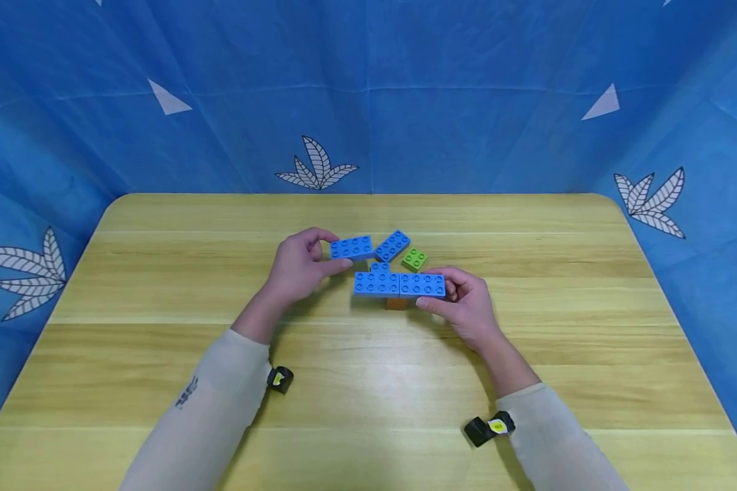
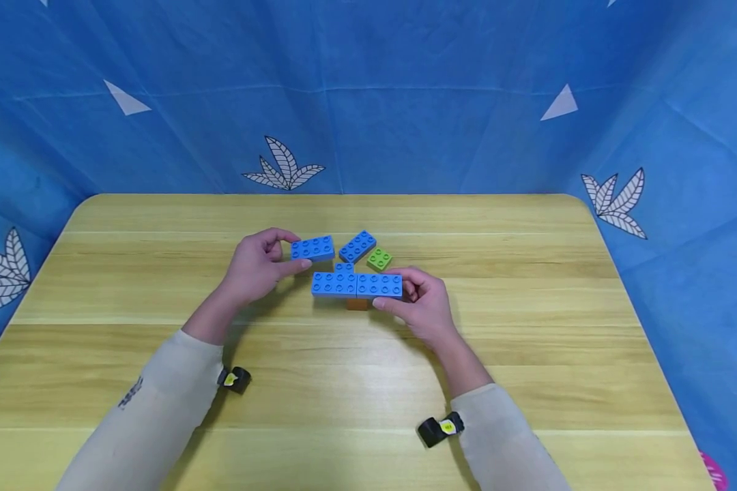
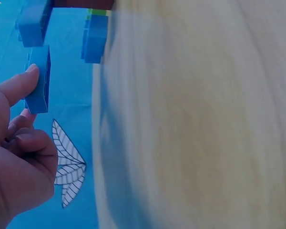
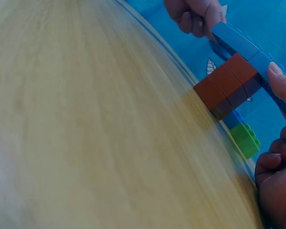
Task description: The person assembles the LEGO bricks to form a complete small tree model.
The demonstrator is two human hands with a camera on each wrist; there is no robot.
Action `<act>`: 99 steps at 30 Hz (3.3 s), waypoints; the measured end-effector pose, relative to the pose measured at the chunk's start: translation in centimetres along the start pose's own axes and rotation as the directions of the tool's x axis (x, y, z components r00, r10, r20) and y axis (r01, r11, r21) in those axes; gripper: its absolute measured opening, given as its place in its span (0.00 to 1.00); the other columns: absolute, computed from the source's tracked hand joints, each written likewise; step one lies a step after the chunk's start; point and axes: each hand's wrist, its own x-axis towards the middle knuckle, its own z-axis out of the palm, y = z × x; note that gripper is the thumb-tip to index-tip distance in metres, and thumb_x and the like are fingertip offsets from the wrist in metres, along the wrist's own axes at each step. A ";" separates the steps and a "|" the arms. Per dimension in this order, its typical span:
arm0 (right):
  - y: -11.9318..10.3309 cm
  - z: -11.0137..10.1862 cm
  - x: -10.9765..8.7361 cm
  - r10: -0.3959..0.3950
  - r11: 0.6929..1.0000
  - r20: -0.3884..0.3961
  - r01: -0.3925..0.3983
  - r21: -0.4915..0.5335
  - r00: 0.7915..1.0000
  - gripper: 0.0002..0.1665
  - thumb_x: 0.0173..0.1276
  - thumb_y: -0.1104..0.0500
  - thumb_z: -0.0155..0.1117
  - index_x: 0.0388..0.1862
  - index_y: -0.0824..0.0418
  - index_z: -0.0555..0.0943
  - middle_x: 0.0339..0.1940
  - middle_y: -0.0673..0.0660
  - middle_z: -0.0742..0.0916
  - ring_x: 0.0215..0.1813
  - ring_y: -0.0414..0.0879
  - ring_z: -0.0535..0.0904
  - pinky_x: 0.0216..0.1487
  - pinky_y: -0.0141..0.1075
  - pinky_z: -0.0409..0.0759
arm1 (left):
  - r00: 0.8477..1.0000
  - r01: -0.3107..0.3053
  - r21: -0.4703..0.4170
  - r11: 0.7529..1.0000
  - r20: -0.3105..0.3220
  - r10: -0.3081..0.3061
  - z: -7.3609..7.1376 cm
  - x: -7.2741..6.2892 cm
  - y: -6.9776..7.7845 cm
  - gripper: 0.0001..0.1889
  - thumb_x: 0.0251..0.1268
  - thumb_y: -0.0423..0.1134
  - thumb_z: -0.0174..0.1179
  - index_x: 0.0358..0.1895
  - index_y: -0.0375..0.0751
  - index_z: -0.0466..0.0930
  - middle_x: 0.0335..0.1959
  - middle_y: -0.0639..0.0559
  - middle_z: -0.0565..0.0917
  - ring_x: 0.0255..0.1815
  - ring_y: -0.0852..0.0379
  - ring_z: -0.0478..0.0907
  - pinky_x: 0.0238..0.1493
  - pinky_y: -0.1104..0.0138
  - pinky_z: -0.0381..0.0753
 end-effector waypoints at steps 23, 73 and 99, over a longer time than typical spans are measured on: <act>-0.2 -0.2 0.1 -0.005 1.000 0.009 0.005 -0.020 1.000 0.21 0.58 0.72 0.75 0.51 0.70 0.83 0.26 0.55 0.71 0.33 0.45 0.70 0.28 0.29 0.62 | 0.993 -0.093 -0.116 0.989 0.063 0.101 1.0 -1.8 3.6 0.18 0.57 0.42 0.76 0.50 0.45 0.82 0.19 0.52 0.58 0.17 0.53 0.54 0.26 0.60 0.57; -4.9 1.9 0.2 -0.142 0.943 0.021 0.141 -0.303 0.990 0.25 0.50 0.76 0.77 0.50 0.73 0.83 0.31 0.66 0.74 0.35 0.56 0.63 0.32 0.36 0.60 | 0.977 -0.109 -0.098 0.989 0.173 0.125 2.2 -2.6 3.7 0.18 0.51 0.41 0.79 0.45 0.47 0.85 0.18 0.52 0.57 0.18 0.54 0.56 0.23 0.63 0.57; -6.3 3.2 0.8 -0.200 0.896 0.062 0.208 -0.392 0.978 0.19 0.50 0.76 0.77 0.44 0.72 0.85 0.32 0.67 0.75 0.41 0.55 0.68 0.36 0.41 0.66 | 0.973 -0.120 -0.127 0.985 0.181 0.142 2.4 -2.6 3.0 0.18 0.54 0.41 0.78 0.48 0.46 0.86 0.18 0.53 0.57 0.18 0.54 0.55 0.24 0.63 0.57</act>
